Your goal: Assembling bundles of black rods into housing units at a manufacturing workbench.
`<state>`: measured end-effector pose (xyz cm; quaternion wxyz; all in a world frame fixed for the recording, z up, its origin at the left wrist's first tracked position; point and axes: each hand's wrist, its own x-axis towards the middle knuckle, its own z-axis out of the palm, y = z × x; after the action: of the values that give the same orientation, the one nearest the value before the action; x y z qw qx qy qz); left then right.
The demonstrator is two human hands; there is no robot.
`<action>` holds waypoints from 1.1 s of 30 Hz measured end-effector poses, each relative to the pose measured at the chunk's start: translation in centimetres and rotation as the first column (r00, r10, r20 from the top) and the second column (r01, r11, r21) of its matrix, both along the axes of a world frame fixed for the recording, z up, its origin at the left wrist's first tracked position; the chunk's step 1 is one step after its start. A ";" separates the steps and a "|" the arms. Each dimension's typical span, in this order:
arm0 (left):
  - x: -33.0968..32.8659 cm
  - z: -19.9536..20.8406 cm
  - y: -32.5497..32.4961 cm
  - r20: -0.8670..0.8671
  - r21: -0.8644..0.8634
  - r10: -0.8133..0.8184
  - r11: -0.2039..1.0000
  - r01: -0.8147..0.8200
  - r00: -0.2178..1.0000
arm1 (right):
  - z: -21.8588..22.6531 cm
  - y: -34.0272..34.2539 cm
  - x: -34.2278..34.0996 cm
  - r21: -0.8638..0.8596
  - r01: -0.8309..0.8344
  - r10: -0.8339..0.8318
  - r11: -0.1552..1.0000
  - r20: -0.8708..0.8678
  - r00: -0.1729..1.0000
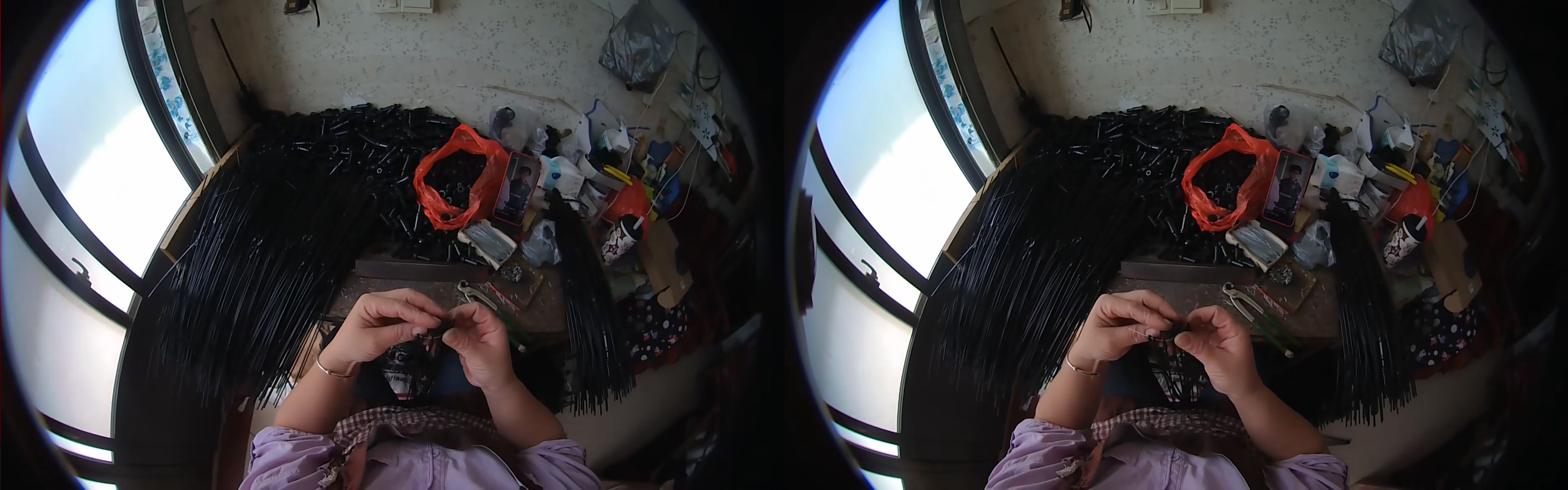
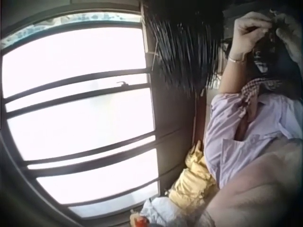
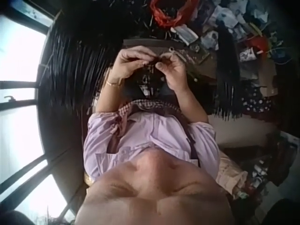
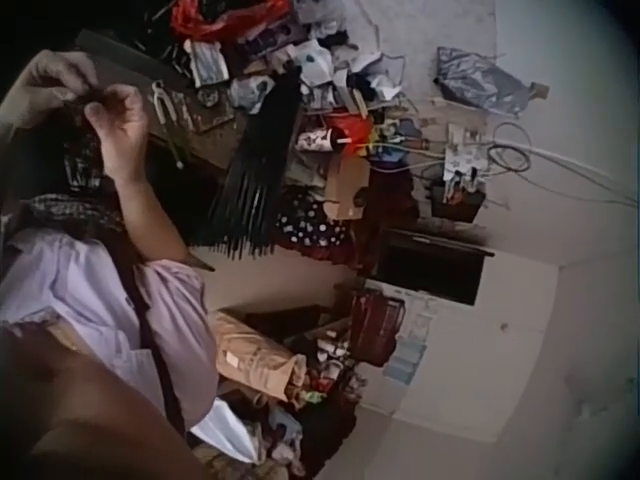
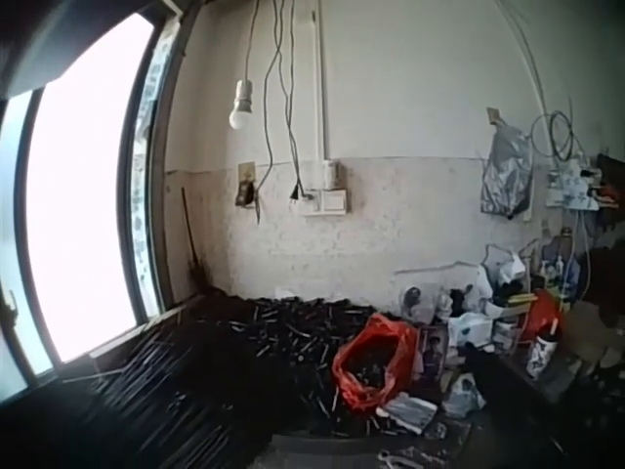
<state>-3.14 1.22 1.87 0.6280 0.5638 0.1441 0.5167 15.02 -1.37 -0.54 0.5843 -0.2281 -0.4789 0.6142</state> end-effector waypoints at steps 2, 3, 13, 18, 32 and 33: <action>-0.1 0.7 0.1 -0.048 0.059 -0.030 0.998 0.033 0.998 | 0.7 -0.1 0.3 -0.036 -0.106 0.103 0.994 -0.067 0.992; 0.1 0.4 0.3 -0.048 0.058 -0.031 0.998 0.034 0.998 | 1.0 -0.1 0.4 -0.055 -0.211 0.201 0.976 -0.139 0.970; 3.5 -1.7 0.1 0.077 0.026 0.280 0.959 -0.282 0.957 | 0.2 1.5 1.9 -0.029 -0.107 0.108 0.994 0.052 0.993; 4.8 -1.3 -1.2 0.035 0.743 0.886 0.287 -0.605 0.463 | -0.6 1.6 2.0 -0.003 0.120 -0.120 0.993 0.027 0.992; 4.6 -1.8 -1.4 0.019 0.068 0.370 0.926 -0.371 0.929 | 0.6 1.7 1.5 0.025 0.028 -0.027 0.999 -0.037 0.999; 4.3 -1.9 -1.4 0.039 0.046 0.296 0.953 -0.298 0.954 | 0.9 1.7 1.5 0.066 0.057 -0.059 0.996 0.025 0.998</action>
<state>1.12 -0.20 0.00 0.5307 0.5433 0.2039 0.6177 16.48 0.33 0.31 0.6024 -0.2309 -0.4996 0.5781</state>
